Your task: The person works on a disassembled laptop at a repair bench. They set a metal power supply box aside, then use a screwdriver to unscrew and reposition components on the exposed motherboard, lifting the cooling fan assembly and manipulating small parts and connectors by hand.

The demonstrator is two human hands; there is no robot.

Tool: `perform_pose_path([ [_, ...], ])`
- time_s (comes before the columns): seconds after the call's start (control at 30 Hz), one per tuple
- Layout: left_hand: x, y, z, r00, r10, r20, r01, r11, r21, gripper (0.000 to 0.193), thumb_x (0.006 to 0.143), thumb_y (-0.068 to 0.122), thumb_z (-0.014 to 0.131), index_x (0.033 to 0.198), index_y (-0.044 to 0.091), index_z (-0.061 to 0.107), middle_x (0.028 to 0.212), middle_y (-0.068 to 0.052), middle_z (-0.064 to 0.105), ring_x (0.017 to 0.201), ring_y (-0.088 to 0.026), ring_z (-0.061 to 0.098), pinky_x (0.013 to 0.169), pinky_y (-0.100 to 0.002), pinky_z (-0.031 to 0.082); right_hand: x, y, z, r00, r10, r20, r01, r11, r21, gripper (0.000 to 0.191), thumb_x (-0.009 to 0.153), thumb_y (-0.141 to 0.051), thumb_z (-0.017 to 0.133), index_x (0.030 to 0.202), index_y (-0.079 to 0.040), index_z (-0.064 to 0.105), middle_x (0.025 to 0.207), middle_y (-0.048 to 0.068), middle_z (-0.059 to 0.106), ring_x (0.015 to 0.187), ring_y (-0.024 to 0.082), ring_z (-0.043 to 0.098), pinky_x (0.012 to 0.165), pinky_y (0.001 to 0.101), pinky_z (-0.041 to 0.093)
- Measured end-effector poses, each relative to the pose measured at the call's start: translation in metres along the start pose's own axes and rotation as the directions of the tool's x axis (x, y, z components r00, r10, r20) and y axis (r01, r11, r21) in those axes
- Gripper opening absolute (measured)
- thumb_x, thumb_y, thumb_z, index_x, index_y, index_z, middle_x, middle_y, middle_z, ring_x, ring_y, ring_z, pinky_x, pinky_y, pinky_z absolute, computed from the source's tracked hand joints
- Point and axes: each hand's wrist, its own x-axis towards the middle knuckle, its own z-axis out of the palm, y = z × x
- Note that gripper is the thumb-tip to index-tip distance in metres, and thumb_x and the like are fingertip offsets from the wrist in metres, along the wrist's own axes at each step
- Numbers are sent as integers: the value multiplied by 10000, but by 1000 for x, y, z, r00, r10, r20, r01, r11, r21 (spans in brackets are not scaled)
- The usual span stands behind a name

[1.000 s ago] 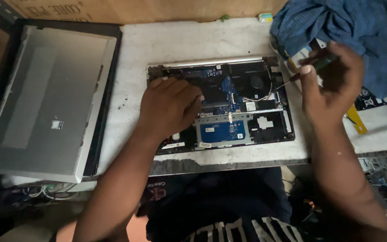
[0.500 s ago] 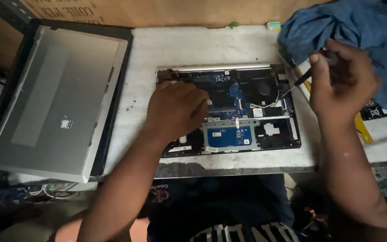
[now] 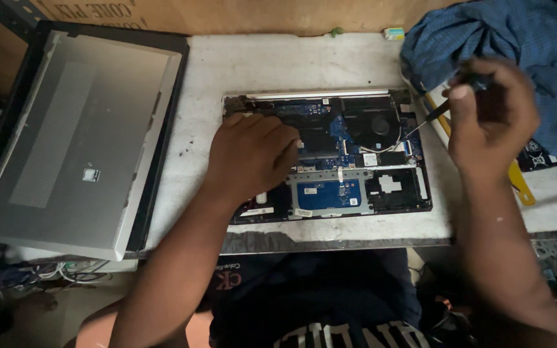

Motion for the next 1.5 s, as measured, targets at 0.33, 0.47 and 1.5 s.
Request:
perform_pose_path([
  [0.33, 0, 1, 1, 1000, 8, 17, -8, 1000, 10, 84, 883, 202, 764, 898, 160, 692, 809, -14, 631, 801, -234, 644, 749, -410, 445, -21, 12, 5, 979, 194, -55, -191, 979, 67, 191, 1127, -14, 693, 1293, 61, 637, 1094, 156, 738, 966, 171, 728, 880, 266, 573],
  [0.47, 0, 1, 0, 1000, 16, 24, -17, 1000, 5, 84, 880, 198, 764, 897, 161, 691, 813, -15, 631, 802, -237, 643, 748, -407, 444, -26, 16, 8, 975, 220, 8, -218, 961, 167, 201, 1200, -33, 560, 1379, 50, 523, 1183, 189, 719, 1025, 194, 732, 955, 304, 607],
  [1.5, -2, 0, 2, 1000, -5, 9, 5, 1000, 3, 74, 889, 203, 759, 891, 162, 697, 795, -16, 627, 781, -236, 650, 739, -409, 452, -44, 40, -4, 980, 197, -42, -191, 976, 106, 372, 1149, 28, 727, 1334, -14, 407, 1208, 118, 587, 1032, 166, 692, 887, 278, 583],
])
